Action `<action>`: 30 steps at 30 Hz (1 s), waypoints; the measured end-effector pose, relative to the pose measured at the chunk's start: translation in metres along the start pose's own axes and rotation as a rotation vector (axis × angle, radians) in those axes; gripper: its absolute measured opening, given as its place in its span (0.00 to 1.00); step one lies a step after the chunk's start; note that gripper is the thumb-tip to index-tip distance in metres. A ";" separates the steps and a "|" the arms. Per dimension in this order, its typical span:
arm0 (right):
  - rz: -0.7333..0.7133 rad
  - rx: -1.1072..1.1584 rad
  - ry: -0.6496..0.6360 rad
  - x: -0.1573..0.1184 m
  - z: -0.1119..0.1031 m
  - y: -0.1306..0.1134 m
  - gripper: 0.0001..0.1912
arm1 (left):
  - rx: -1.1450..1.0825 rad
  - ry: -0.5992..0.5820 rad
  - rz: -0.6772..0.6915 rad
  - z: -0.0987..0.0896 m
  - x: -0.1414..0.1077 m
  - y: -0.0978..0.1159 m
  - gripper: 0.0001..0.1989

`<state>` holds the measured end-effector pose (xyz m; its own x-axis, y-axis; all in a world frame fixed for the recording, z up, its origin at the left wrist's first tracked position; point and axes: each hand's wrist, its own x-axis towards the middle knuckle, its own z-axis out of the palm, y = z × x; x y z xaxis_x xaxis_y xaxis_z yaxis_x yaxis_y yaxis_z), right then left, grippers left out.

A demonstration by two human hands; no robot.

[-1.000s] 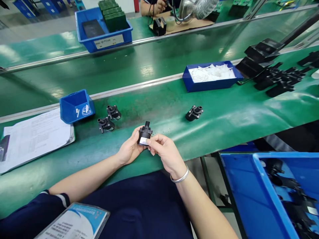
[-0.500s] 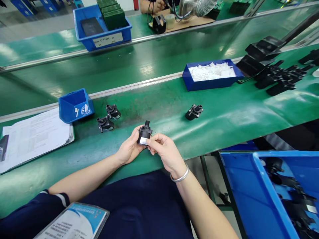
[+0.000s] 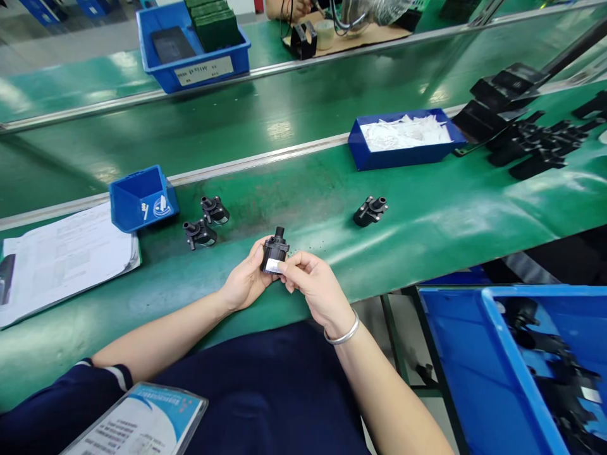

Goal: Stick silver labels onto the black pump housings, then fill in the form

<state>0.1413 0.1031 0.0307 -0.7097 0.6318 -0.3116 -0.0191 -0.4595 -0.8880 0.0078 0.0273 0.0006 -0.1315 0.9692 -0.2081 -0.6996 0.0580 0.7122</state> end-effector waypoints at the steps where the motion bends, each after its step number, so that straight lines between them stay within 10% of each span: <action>1: 0.002 -0.012 0.005 0.000 0.000 0.000 0.12 | 0.003 0.000 0.000 0.000 0.000 0.000 0.16; 30: 0.014 -0.054 0.053 0.000 0.004 -0.001 0.14 | 0.026 0.000 -0.010 0.001 -0.001 0.001 0.17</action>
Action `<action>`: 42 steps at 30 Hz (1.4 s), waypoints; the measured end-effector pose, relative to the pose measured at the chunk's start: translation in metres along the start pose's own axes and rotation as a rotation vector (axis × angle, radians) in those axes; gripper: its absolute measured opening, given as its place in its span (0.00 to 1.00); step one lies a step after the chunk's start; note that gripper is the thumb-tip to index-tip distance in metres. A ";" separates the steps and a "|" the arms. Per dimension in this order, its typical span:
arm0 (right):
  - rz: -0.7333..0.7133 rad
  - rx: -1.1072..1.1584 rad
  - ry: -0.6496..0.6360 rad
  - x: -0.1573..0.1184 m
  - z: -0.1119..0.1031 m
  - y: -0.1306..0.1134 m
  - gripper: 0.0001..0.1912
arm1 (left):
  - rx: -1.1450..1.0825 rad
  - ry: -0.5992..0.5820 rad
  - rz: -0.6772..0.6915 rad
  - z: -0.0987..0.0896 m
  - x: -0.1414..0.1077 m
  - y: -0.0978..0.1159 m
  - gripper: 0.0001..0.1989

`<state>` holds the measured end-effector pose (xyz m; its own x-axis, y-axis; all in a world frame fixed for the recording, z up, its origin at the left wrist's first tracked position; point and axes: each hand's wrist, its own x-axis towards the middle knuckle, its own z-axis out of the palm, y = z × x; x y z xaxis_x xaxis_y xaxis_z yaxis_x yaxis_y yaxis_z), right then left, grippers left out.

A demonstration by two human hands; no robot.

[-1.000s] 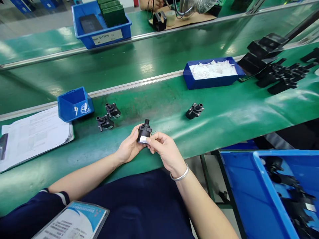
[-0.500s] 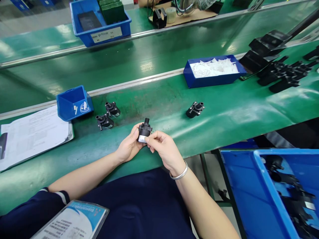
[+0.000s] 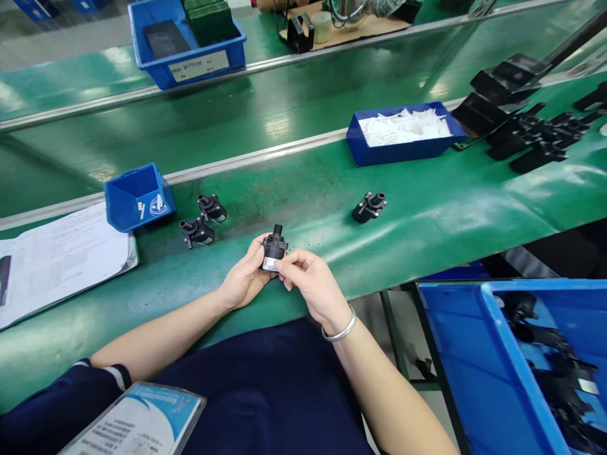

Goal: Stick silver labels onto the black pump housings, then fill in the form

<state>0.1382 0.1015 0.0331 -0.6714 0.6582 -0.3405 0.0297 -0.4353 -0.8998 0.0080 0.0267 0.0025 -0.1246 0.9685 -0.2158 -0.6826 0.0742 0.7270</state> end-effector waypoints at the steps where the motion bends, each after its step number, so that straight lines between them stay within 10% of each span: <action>1: 0.001 0.003 -0.002 0.000 0.000 0.000 0.14 | 0.003 -0.002 -0.002 0.000 0.000 0.000 0.17; 33: -0.093 -0.113 0.139 -0.011 -0.041 0.002 0.17 | 0.159 0.079 0.026 0.008 -0.002 -0.002 0.30; 42: -0.202 -0.089 0.235 -0.007 -0.021 0.014 0.12 | -0.010 -0.030 0.007 0.006 0.001 0.000 0.16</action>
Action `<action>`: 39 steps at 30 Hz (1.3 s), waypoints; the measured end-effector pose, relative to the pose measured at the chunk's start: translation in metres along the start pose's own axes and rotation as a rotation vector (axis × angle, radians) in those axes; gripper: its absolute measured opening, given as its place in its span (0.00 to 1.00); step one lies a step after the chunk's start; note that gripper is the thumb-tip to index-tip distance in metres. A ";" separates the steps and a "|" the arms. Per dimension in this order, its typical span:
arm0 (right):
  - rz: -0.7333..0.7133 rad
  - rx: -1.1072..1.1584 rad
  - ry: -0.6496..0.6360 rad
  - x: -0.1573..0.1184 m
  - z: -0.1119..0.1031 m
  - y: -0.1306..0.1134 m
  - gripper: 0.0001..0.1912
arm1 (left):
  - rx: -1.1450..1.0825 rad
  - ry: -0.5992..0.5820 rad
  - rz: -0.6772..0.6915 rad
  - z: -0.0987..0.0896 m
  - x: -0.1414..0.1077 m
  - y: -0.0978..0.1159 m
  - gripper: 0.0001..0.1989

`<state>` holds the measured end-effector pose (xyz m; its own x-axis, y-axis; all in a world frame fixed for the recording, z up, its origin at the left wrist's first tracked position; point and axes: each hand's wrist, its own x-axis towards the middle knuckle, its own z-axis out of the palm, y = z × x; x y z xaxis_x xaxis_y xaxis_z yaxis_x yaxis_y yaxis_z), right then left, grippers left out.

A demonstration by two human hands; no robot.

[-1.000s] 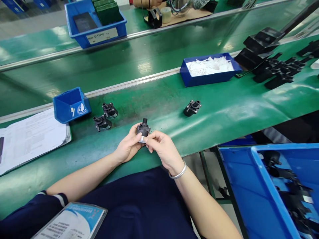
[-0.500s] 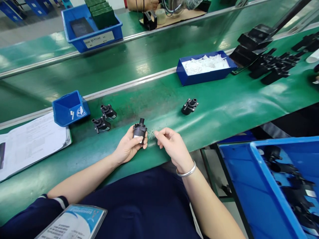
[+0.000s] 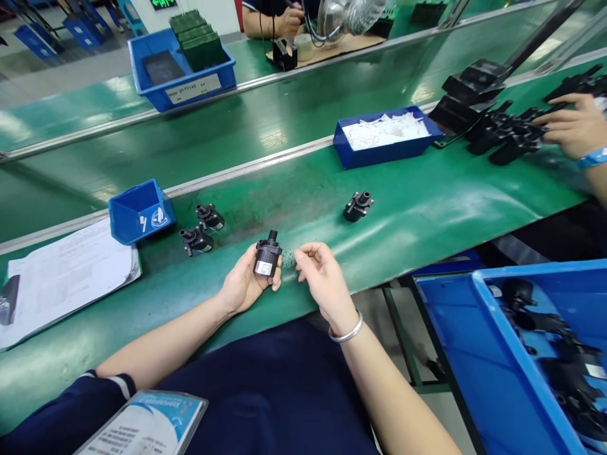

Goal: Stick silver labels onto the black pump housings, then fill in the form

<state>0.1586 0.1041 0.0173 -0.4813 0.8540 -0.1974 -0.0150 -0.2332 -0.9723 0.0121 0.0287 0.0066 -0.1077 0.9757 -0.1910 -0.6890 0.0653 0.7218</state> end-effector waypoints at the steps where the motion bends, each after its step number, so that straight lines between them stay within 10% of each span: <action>1: -0.035 -0.019 0.008 -0.001 0.005 0.002 0.14 | -0.006 -0.006 -0.004 0.000 0.000 0.000 0.16; 10: -0.069 -0.047 -0.108 -0.007 0.039 0.017 0.26 | -0.009 -0.005 0.009 -0.002 -0.005 -0.004 0.15; 26: -0.041 0.047 -0.229 -0.009 0.024 0.019 0.21 | 0.080 0.079 0.076 0.009 -0.008 0.007 0.21; 33: -0.108 -0.178 -0.203 0.019 -0.001 0.009 0.21 | 0.707 0.347 0.411 -0.011 -0.051 0.043 0.21; 39: -0.413 -0.571 -0.422 0.068 0.035 0.008 0.38 | 1.210 0.811 0.715 -0.069 -0.084 0.037 0.13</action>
<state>0.0945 0.1440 0.0006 -0.8257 0.5456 0.1436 0.1299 0.4315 -0.8927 -0.0542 -0.0654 0.0037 -0.7407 0.5423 0.3967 0.5596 0.1711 0.8109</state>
